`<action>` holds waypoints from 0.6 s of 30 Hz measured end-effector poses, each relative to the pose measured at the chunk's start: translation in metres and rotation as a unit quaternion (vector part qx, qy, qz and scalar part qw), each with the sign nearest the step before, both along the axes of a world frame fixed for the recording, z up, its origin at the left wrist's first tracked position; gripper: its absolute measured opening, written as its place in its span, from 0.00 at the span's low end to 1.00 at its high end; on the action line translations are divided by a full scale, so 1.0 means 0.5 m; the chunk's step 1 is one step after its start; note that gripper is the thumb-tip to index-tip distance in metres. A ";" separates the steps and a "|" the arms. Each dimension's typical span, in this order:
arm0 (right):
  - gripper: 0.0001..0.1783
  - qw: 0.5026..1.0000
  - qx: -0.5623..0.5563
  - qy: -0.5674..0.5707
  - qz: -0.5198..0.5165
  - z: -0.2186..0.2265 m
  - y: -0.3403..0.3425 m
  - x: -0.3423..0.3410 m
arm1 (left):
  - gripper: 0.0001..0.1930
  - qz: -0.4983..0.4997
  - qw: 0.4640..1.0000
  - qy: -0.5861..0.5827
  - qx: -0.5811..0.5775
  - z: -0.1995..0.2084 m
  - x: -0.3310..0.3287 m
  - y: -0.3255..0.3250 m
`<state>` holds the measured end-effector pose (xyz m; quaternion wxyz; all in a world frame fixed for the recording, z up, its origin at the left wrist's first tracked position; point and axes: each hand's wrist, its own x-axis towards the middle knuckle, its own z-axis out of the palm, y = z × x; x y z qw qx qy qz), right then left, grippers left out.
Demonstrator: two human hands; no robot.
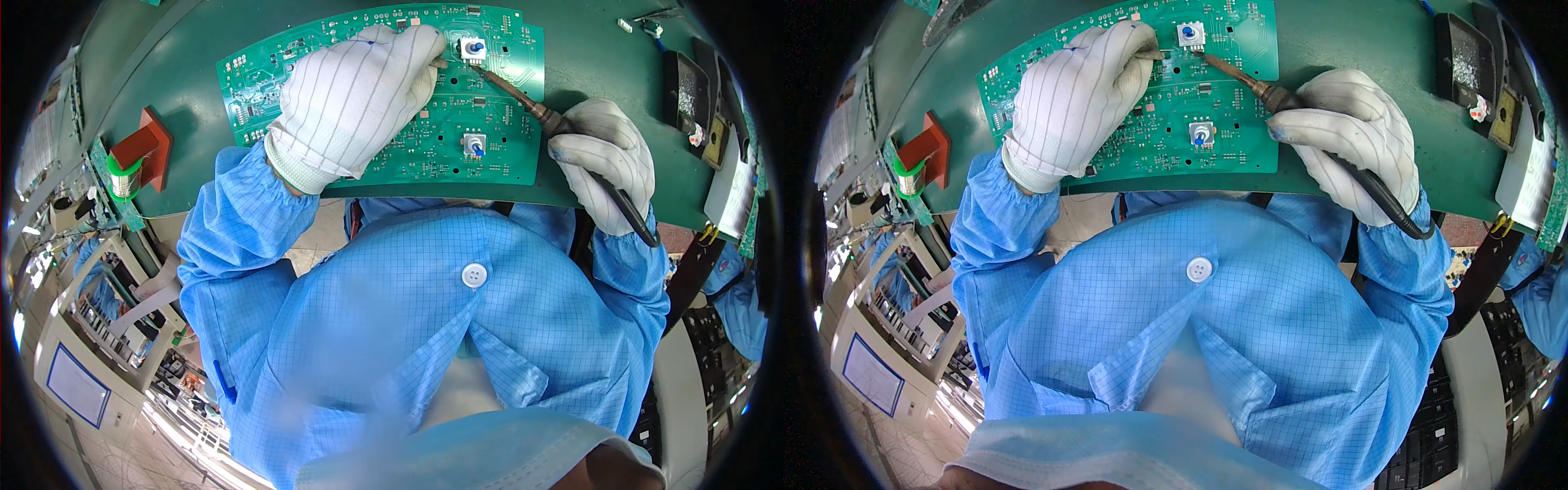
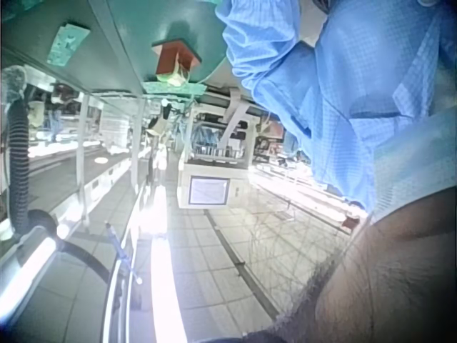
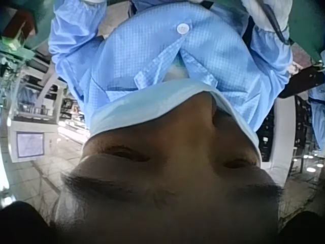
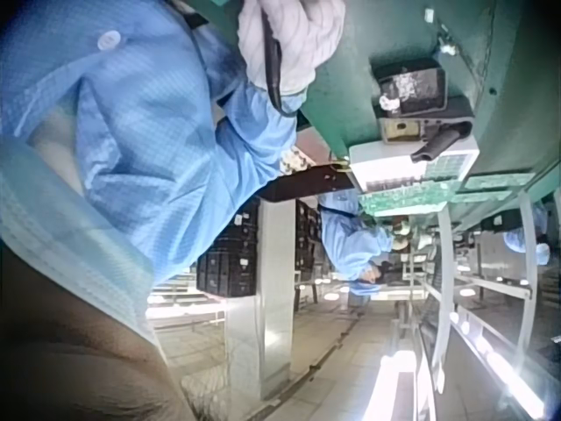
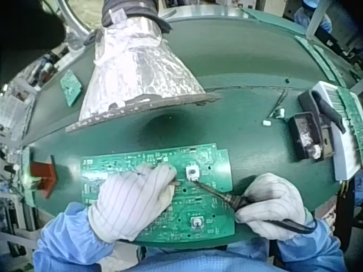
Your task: Soldering components onto printed circuit boards at a manual assembly station.
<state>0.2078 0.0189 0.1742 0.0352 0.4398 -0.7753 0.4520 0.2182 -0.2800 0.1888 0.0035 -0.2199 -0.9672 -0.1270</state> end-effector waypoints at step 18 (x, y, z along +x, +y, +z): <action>0.12 0.886 -0.063 0.038 -0.457 -0.004 0.136 0.059 | 0.10 -0.004 0.996 0.082 0.047 -0.020 -0.001 -0.001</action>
